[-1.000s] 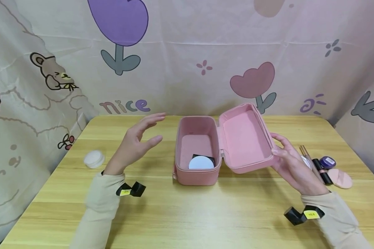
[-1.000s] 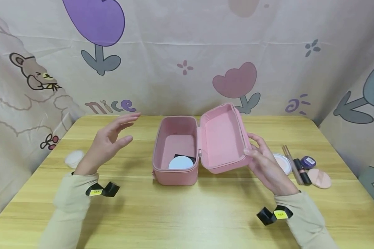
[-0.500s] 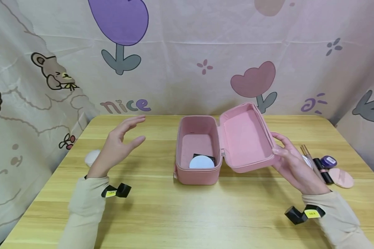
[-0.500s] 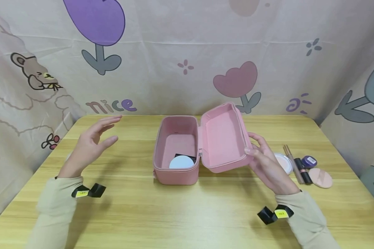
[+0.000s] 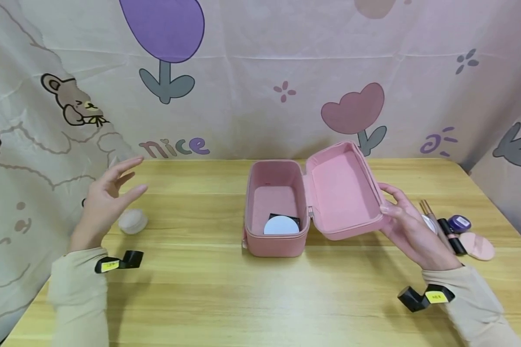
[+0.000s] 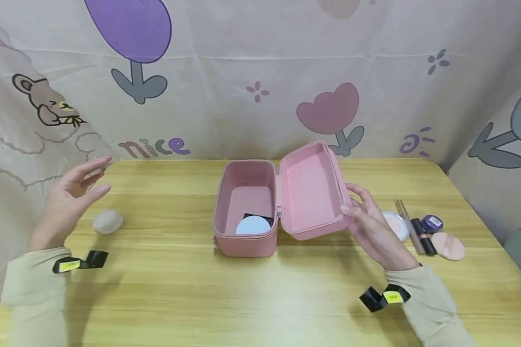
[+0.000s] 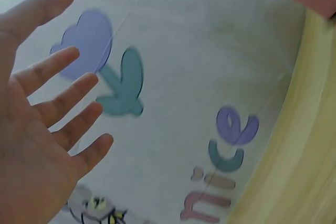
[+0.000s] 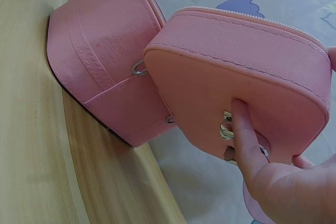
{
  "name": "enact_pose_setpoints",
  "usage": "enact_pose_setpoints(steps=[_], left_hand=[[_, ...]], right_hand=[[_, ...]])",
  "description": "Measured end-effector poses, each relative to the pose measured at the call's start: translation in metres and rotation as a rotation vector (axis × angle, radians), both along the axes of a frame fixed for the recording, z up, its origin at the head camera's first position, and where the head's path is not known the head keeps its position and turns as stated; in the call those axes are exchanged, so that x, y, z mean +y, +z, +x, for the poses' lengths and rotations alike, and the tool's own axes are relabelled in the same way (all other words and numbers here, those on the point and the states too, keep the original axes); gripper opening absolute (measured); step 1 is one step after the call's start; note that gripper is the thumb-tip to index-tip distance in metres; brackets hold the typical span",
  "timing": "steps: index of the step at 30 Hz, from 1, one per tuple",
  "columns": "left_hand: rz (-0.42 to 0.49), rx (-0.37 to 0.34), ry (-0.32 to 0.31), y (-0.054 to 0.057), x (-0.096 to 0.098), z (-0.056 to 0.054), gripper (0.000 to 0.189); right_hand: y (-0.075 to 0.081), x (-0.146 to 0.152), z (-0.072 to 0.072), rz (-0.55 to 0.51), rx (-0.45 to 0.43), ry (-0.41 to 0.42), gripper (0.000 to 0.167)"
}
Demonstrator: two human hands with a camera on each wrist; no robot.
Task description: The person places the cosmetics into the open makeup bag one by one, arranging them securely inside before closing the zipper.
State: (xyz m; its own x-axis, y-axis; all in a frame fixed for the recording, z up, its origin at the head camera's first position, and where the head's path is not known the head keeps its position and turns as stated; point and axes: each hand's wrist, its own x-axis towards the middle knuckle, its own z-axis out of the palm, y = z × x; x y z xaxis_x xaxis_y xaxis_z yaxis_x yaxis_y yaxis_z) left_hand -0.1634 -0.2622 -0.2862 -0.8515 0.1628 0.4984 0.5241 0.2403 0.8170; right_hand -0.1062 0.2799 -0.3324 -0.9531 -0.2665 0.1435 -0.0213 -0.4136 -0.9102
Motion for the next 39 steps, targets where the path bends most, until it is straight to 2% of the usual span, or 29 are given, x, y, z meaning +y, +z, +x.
enact_pose_setpoints(steps=[3,7,12,16,18,20,24,26,29,35,39], left_hand=[[0.082,-0.046,-0.024,-0.003,-0.013,0.002,0.053],[0.121,-0.097,-0.010,-0.008,-0.026,0.002,0.052],[0.102,-0.159,0.038,-0.014,-0.036,0.002,0.050],[0.043,-0.218,0.086,-0.021,-0.042,-0.002,0.051],[0.017,-0.231,0.090,-0.026,-0.045,-0.005,0.051],[0.064,-0.227,0.060,-0.030,-0.049,-0.006,0.051],[0.316,-0.182,-0.106,-0.040,-0.056,-0.008,0.051],[0.404,-0.160,-0.184,-0.044,-0.060,-0.010,0.051],[0.400,-0.160,-0.206,-0.049,-0.067,-0.009,0.051],[0.262,-0.232,-0.136,-0.060,-0.081,-0.006,0.054],[0.271,-0.272,-0.199,-0.068,-0.089,-0.007,0.056]], right_hand=[[0.000,0.000,0.000,-0.004,0.001,0.002,0.046],[-0.001,0.001,0.000,-0.014,0.010,0.014,0.046],[0.000,0.000,0.001,-0.040,0.013,0.047,0.047],[0.002,0.000,0.000,-0.041,0.010,0.058,0.047],[0.002,0.000,0.000,-0.033,0.014,0.059,0.047],[0.002,0.001,0.000,-0.037,0.020,0.065,0.047],[0.002,0.000,0.002,-0.047,0.020,0.073,0.048],[0.003,-0.001,0.003,-0.049,0.017,0.072,0.048],[0.003,-0.001,0.003,-0.038,0.016,0.070,0.048],[0.000,0.002,0.002,-0.015,0.014,0.063,0.048],[-0.001,0.003,0.001,0.004,0.001,0.042,0.047]])
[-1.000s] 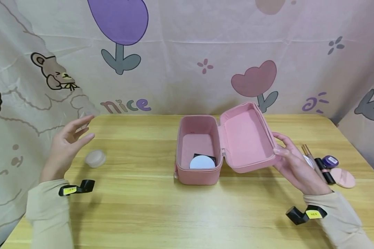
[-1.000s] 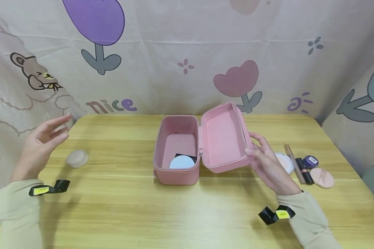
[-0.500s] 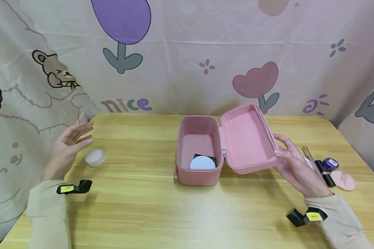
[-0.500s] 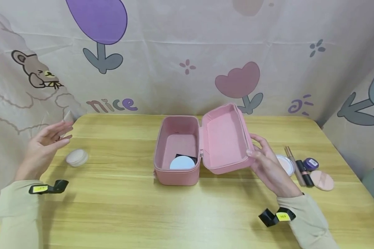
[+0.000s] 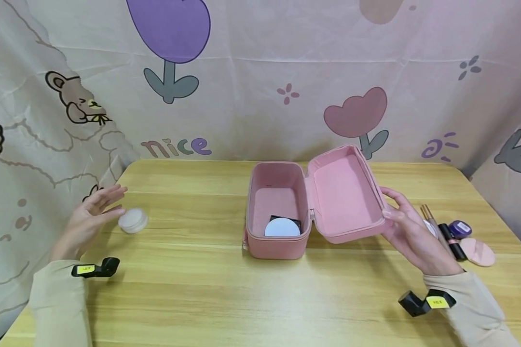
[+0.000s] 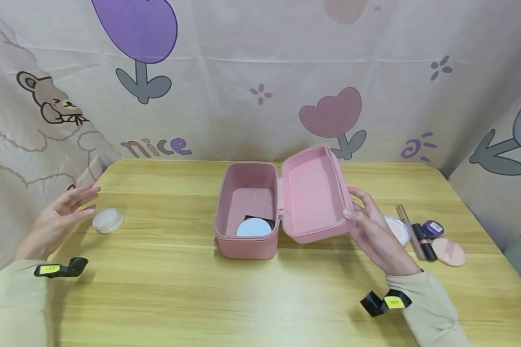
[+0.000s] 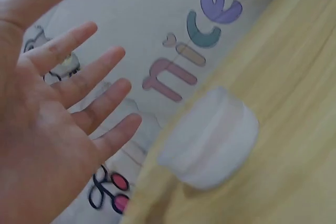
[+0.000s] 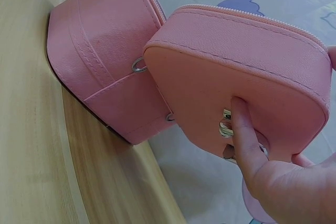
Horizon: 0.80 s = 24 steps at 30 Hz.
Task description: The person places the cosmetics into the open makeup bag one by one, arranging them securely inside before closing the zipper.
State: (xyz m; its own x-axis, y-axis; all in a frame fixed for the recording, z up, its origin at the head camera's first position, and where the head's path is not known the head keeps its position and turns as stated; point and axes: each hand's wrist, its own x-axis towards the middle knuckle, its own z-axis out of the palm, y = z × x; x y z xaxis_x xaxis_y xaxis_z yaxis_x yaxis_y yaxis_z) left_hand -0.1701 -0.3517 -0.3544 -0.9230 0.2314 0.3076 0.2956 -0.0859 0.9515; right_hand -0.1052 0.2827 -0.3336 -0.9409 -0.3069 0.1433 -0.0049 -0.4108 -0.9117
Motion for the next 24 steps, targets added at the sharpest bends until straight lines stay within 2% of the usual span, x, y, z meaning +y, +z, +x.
enact_pose_setpoints(steps=[4,7,11,14,19,22,24], left_hand=[[0.042,-0.010,-0.070,-0.008,-0.007,0.000,0.058],[0.039,-0.016,-0.063,-0.011,-0.011,0.001,0.059],[-0.043,-0.028,-0.028,-0.015,-0.014,0.001,0.060],[-0.077,-0.024,-0.037,-0.018,-0.016,0.001,0.060],[0.018,-0.054,-0.118,-0.024,-0.020,0.001,0.063],[0.026,-0.079,-0.140,-0.027,-0.022,0.001,0.065],[-0.010,-0.079,-0.132,-0.029,-0.023,0.000,0.066]], right_hand=[[-0.001,0.000,0.000,0.020,0.000,-0.008,0.047],[-0.001,0.000,0.000,0.017,0.003,-0.003,0.047],[0.000,-0.001,0.000,0.011,0.007,0.003,0.048],[0.000,-0.001,0.001,0.011,0.016,0.010,0.049],[0.000,-0.001,0.000,0.017,0.025,0.012,0.049],[0.000,-0.001,0.000,0.030,0.024,0.009,0.049],[0.000,0.000,0.000,0.035,0.021,0.007,0.049]])
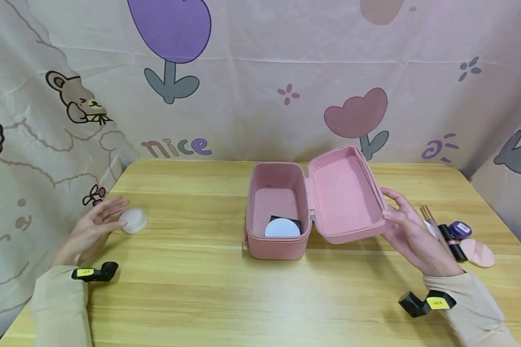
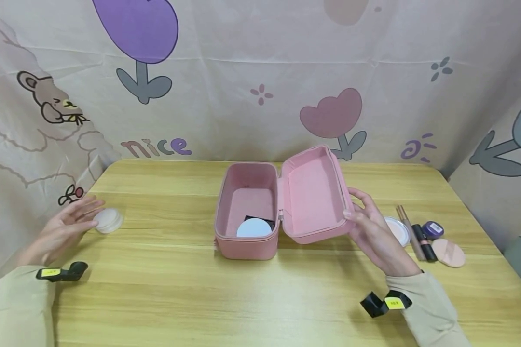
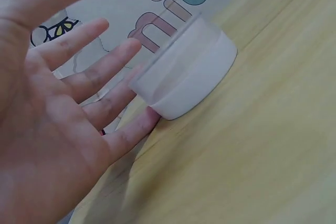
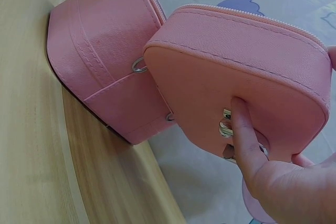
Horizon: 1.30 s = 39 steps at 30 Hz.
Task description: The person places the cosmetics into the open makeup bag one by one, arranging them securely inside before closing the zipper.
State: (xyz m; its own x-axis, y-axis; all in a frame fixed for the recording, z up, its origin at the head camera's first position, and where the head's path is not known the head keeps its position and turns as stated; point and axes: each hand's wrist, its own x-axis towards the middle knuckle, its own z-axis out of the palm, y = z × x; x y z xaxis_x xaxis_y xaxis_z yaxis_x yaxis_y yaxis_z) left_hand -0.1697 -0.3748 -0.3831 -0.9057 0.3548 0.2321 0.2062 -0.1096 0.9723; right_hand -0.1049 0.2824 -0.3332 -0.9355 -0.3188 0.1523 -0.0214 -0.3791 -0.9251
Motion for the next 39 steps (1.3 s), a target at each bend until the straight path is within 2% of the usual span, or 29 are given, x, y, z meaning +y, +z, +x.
enact_pose_setpoints(steps=[6,9,14,16,18,23,30,39], left_hand=[[-0.080,0.000,0.034,-0.005,0.001,-0.001,0.065],[-0.166,-0.019,0.092,-0.006,0.002,-0.002,0.065],[-0.451,-0.028,0.217,-0.002,0.005,-0.002,0.073],[-0.543,-0.022,0.240,-0.001,0.007,-0.003,0.077],[-0.593,-0.014,0.252,-0.001,0.008,-0.004,0.080],[-0.648,-0.032,0.279,-0.002,0.009,-0.005,0.084],[-0.680,-0.041,0.303,-0.001,0.010,-0.004,0.082],[-0.726,-0.057,0.327,0.003,0.015,-0.005,0.081]], right_hand=[[0.000,0.000,0.000,-0.015,-0.006,0.006,0.049],[0.001,-0.001,0.000,-0.021,-0.002,0.008,0.049],[0.001,-0.001,0.001,-0.006,0.001,-0.001,0.048],[0.001,-0.001,0.001,0.006,-0.002,-0.008,0.048],[0.001,-0.001,0.000,0.006,-0.003,-0.008,0.048],[0.002,-0.002,0.001,-0.002,-0.011,-0.007,0.048],[0.001,-0.002,0.001,-0.042,-0.007,0.020,0.047],[0.001,0.000,0.000,-0.007,-0.006,0.001,0.049]])
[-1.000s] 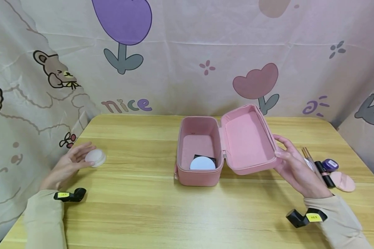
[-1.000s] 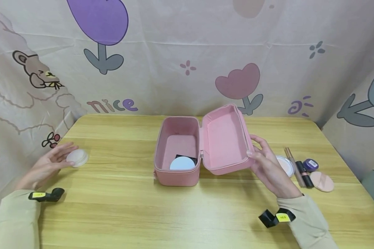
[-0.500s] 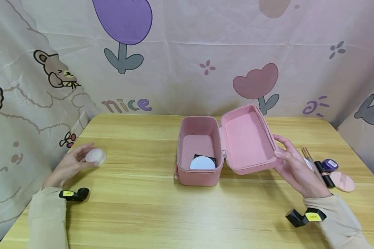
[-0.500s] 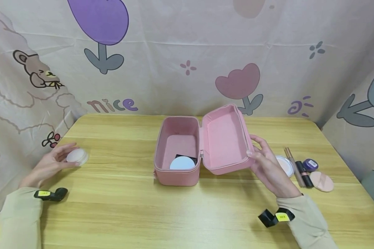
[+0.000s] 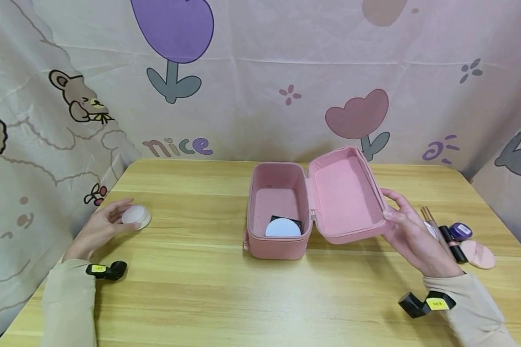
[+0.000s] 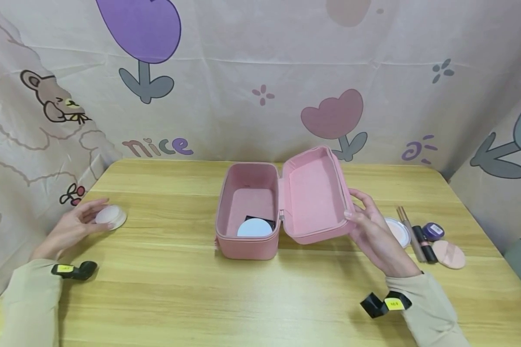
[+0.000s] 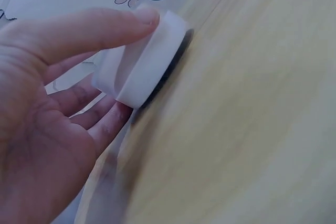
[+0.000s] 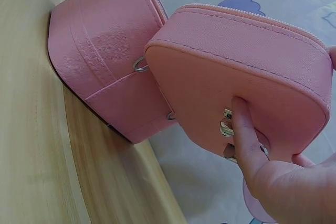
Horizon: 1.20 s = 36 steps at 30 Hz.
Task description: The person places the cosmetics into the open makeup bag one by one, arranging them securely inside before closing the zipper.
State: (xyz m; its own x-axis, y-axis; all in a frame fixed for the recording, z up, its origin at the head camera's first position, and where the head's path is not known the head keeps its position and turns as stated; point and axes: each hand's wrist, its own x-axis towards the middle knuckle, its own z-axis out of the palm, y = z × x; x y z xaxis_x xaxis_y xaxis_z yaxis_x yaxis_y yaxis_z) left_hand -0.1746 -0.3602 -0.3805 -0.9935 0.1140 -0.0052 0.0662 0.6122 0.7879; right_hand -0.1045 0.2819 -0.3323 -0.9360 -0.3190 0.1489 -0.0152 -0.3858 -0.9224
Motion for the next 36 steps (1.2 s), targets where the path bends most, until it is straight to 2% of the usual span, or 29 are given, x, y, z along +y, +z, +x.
enact_pose_setpoints(steps=[11,16,21,27,36], left_hand=[[-0.030,0.023,0.018,0.007,0.007,0.001,0.076],[0.004,0.034,-0.001,0.012,0.016,-0.001,0.079],[0.004,0.100,0.008,0.015,0.028,-0.004,0.078],[-0.016,0.197,0.040,0.017,0.043,-0.008,0.071],[0.029,0.196,0.023,0.024,0.061,-0.011,0.070]], right_hand=[[0.003,-0.004,-0.002,-0.031,-0.002,0.015,0.048],[0.001,-0.002,-0.001,-0.016,0.005,0.010,0.047],[-0.002,0.000,-0.001,-0.021,0.010,0.025,0.047],[-0.002,0.000,-0.001,0.010,-0.005,0.002,0.047],[-0.002,0.000,0.000,-0.019,0.014,0.010,0.047]])
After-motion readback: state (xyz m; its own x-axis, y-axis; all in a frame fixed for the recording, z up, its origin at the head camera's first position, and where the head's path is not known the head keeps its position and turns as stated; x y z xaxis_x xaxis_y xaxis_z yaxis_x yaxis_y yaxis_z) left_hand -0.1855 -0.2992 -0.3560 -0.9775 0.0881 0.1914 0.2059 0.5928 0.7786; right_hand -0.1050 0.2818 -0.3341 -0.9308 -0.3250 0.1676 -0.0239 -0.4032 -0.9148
